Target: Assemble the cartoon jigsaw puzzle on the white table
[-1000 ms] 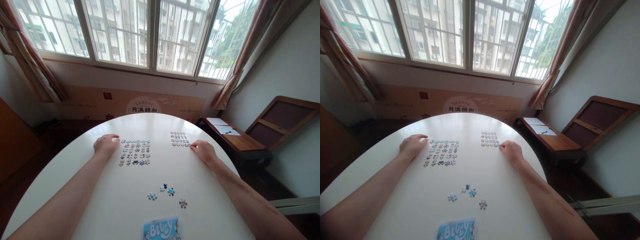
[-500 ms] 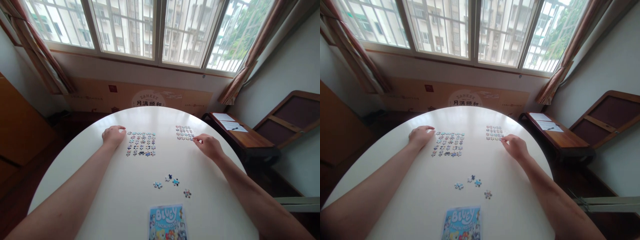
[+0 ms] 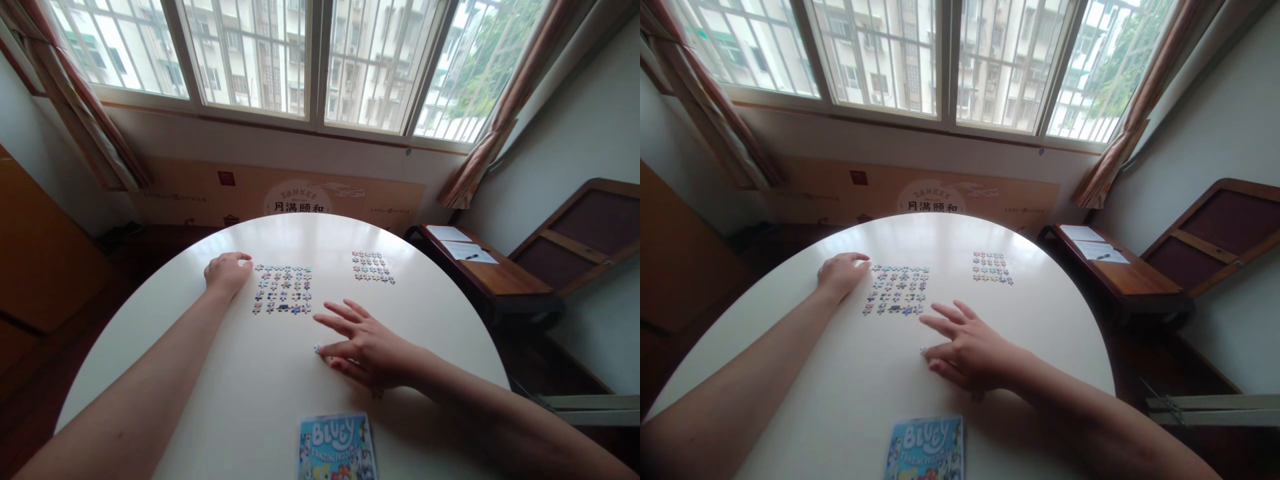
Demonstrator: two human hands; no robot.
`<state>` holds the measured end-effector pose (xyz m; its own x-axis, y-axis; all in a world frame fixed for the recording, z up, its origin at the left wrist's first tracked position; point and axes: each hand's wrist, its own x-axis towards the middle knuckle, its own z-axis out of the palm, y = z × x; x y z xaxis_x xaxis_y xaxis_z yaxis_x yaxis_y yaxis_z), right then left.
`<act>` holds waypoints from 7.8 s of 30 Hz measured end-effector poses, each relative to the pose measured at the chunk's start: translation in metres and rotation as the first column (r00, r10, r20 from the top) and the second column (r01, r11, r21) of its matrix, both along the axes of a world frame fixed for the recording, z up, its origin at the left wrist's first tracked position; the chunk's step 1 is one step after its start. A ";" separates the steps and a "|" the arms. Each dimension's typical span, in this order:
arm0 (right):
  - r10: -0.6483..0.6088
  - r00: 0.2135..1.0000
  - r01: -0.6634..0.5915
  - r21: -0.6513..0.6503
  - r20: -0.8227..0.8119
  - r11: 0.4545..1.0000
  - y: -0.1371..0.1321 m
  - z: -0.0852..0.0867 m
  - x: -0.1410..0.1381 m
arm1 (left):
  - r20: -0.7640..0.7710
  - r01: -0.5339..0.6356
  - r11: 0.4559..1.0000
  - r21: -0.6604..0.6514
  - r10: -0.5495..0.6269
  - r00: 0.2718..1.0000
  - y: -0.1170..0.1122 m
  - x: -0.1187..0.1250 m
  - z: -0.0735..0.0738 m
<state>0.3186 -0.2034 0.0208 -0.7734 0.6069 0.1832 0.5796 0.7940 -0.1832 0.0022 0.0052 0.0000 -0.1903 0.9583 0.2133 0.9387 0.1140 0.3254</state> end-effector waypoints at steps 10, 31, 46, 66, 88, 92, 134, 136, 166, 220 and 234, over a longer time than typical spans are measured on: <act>-0.556 0.822 0.569 0.134 -0.124 0.811 0.056 -0.027 0.066 | 0.006 0.001 1.000 -0.010 -0.001 1.000 -0.001 0.000 0.002; -0.634 0.721 0.687 0.174 -0.279 0.706 0.085 -0.047 0.070 | 0.012 0.000 1.000 0.014 0.000 1.000 0.000 -0.001 0.001; -0.630 0.712 0.695 0.178 -0.309 0.697 0.089 -0.054 0.073 | 0.012 0.002 1.000 -0.007 -0.002 1.000 -0.001 0.001 0.002; 0.002 0.993 -0.004 -0.020 -0.119 1.000 0.030 0.001 0.042 | 0.010 0.001 1.000 0.012 -0.001 1.000 0.001 -0.001 -0.001; -0.539 0.830 0.545 -0.002 -0.145 0.839 0.063 -0.023 0.105 | 0.004 0.009 0.999 -0.032 -0.009 1.000 -0.003 0.001 0.005; -0.592 0.785 0.606 0.026 -0.183 0.795 0.067 -0.029 0.097 | 0.000 0.010 1.000 -0.013 -0.010 1.000 -0.002 0.000 0.003; -0.057 0.994 0.024 -0.317 -0.097 0.948 0.028 0.005 0.063 | 0.003 -0.001 1.000 -0.022 0.001 1.000 -0.002 0.004 0.004; -0.146 0.986 0.113 -0.330 -0.077 0.937 0.035 0.007 0.084 | 0.010 -0.005 1.000 -0.022 0.005 1.000 -0.002 0.004 0.004; -0.541 0.807 0.566 0.049 -0.237 0.823 0.085 -0.035 0.121 | 0.013 0.007 1.000 -0.030 -0.007 1.000 -0.002 0.002 0.008; -0.636 0.753 0.645 -0.001 -0.170 0.764 0.070 -0.019 0.139 | 0.027 0.000 1.000 -0.001 0.000 1.000 0.002 0.000 0.005; -0.685 0.713 0.688 -0.040 -0.150 0.725 0.077 -0.029 0.140 | 0.037 -0.003 1.000 0.016 0.003 0.999 0.005 -0.002 0.002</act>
